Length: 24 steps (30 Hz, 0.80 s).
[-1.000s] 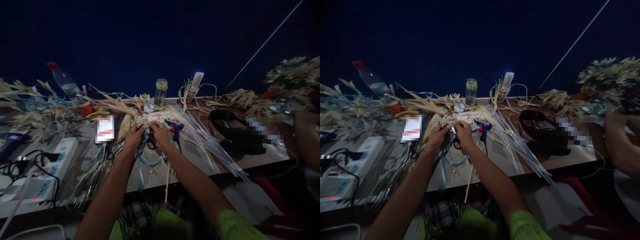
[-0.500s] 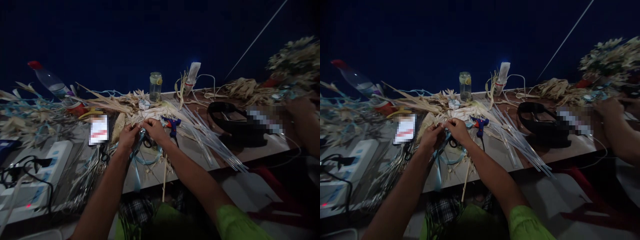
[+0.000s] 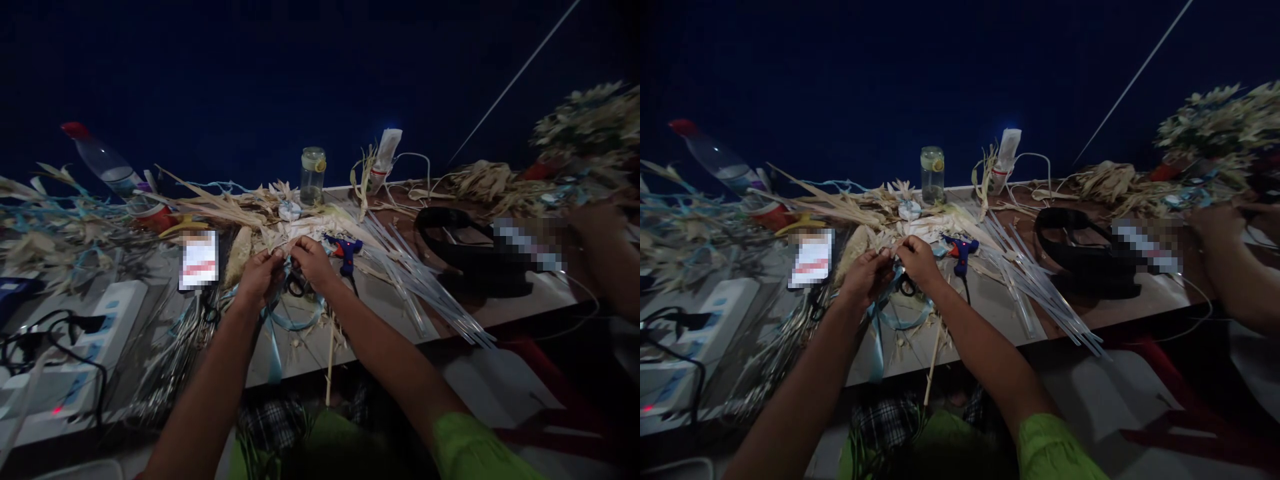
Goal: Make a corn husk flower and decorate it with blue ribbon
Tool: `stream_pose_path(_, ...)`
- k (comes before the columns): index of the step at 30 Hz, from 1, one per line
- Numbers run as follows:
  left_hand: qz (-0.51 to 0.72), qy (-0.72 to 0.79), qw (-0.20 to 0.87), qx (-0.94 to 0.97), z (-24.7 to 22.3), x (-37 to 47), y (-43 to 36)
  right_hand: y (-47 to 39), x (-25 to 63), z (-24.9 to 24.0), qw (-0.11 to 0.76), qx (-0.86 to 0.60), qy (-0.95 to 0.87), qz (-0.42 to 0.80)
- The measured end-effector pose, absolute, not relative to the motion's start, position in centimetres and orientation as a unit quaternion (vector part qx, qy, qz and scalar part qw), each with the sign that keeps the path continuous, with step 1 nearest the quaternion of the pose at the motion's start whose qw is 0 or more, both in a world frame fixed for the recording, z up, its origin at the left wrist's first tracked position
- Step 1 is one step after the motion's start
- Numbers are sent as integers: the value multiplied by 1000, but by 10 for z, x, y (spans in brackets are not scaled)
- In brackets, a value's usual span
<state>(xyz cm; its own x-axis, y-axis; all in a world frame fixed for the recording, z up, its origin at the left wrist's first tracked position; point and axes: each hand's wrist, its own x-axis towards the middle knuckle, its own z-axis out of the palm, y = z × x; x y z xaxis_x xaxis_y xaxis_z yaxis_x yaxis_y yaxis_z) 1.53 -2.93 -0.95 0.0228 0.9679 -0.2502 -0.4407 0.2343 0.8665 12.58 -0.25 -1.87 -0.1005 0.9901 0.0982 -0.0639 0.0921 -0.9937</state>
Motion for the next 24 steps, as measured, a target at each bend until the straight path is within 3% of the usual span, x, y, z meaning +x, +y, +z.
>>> stream_pose_path(13,561,288,744,223,-12,2,-23,2,131,-19,554,-383,-485,558)
stream_pose_path(24,558,262,763,195,-15,2,-22,1,133,-19,553,-389,-497,543)
